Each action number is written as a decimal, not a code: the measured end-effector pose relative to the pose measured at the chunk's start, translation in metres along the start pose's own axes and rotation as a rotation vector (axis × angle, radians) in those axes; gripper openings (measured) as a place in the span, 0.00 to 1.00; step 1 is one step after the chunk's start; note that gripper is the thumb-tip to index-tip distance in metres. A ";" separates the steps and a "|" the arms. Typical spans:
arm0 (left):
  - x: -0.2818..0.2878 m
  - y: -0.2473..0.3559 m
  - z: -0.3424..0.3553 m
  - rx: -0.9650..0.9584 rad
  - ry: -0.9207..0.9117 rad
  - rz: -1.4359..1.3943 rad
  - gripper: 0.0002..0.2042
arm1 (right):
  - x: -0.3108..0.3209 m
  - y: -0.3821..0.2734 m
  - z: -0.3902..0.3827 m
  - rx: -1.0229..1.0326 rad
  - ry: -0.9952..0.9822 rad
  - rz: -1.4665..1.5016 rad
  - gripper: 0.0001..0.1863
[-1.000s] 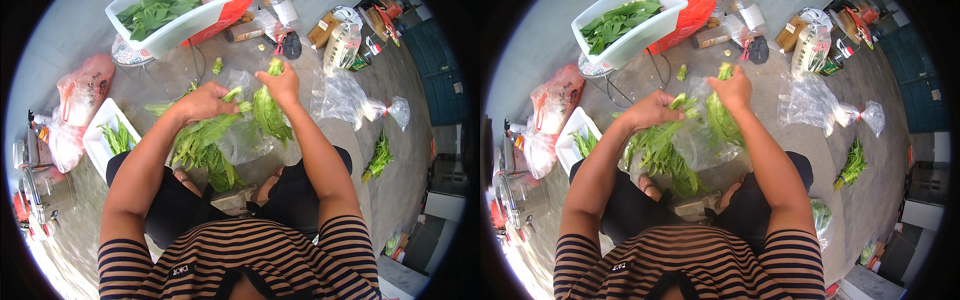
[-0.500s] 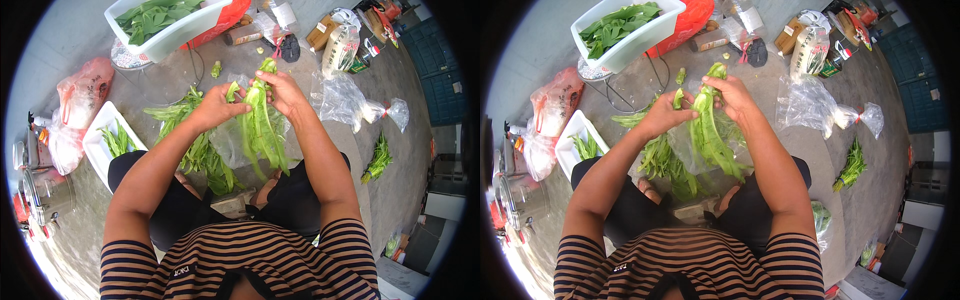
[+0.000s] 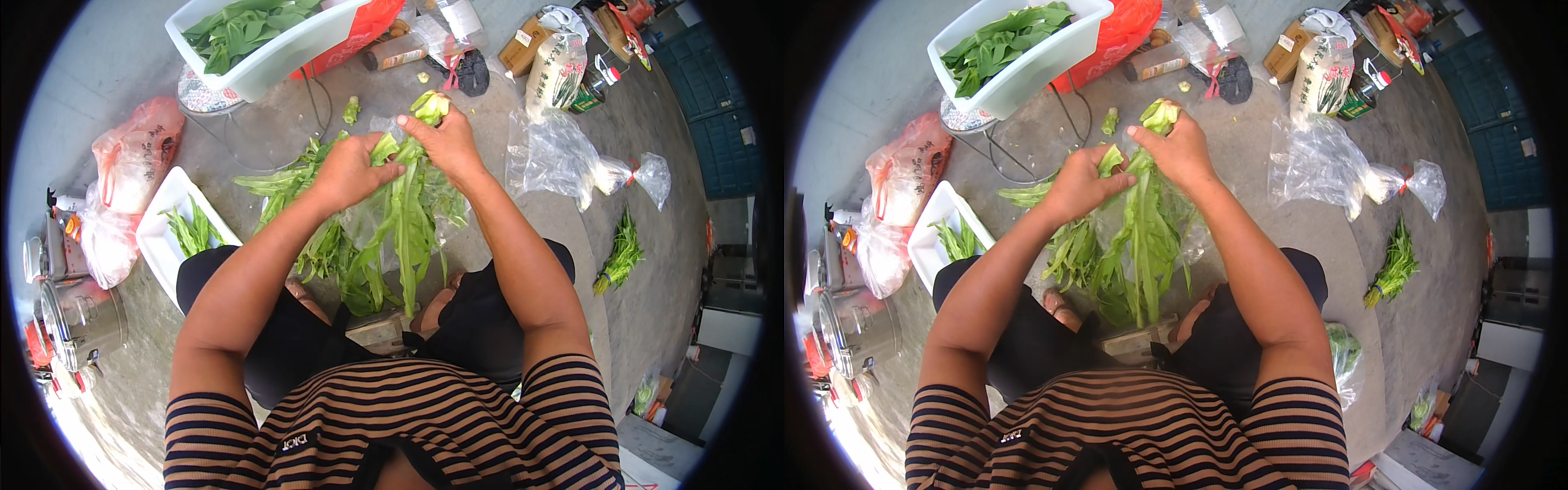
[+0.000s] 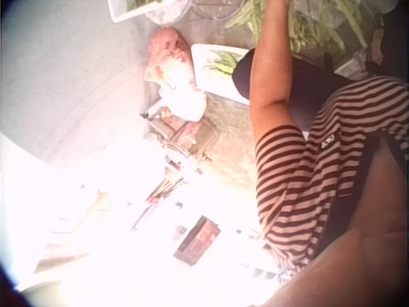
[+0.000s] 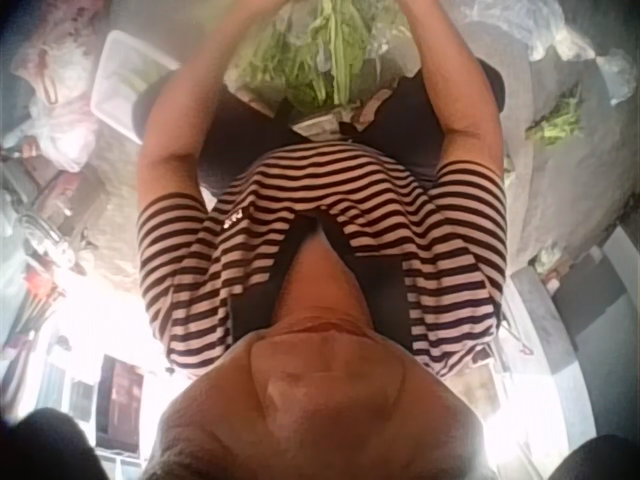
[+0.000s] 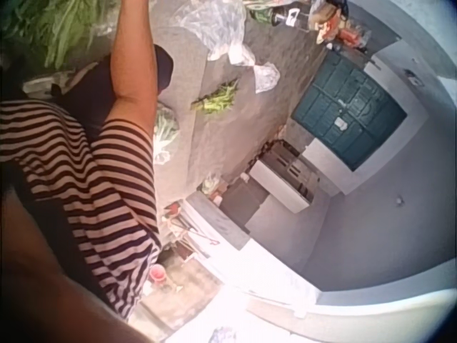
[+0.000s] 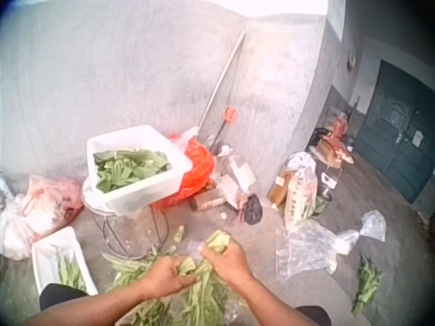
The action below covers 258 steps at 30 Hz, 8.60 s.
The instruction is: The person sorts leafy vegetables by hand, pulls apart leaves, places trimmed greens into a white tray and a plastic bag, and uses a knife to cut stems on the floor.
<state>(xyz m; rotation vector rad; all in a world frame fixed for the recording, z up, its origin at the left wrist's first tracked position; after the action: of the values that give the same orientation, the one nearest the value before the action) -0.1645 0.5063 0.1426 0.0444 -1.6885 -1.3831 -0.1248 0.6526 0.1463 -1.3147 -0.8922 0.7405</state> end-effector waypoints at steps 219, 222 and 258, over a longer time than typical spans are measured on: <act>0.050 -0.076 -0.011 0.395 -0.281 -0.320 0.08 | 0.023 0.007 -0.001 -0.410 -0.221 0.655 0.26; 0.064 -0.081 -0.015 0.303 -0.240 -0.138 0.08 | 0.022 0.008 0.002 -0.387 -0.249 0.708 0.27; 0.081 -0.075 -0.017 0.391 0.018 -0.228 0.10 | -0.063 0.013 -0.050 -0.521 -0.397 0.472 0.22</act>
<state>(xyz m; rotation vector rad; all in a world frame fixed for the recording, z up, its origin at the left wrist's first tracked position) -0.2370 0.4214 0.1323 0.4817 -1.9629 -1.1871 -0.1105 0.5755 0.1241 -1.9172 -1.1544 1.2190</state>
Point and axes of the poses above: each hand's wrist, its own z-axis towards the middle knuckle, its own x-axis out of the back of the hand, y = z × x, the point moved 7 cm from there along z, towards the middle knuckle, and after that the axes turned 8 degrees about z, right-handed, at the moved point
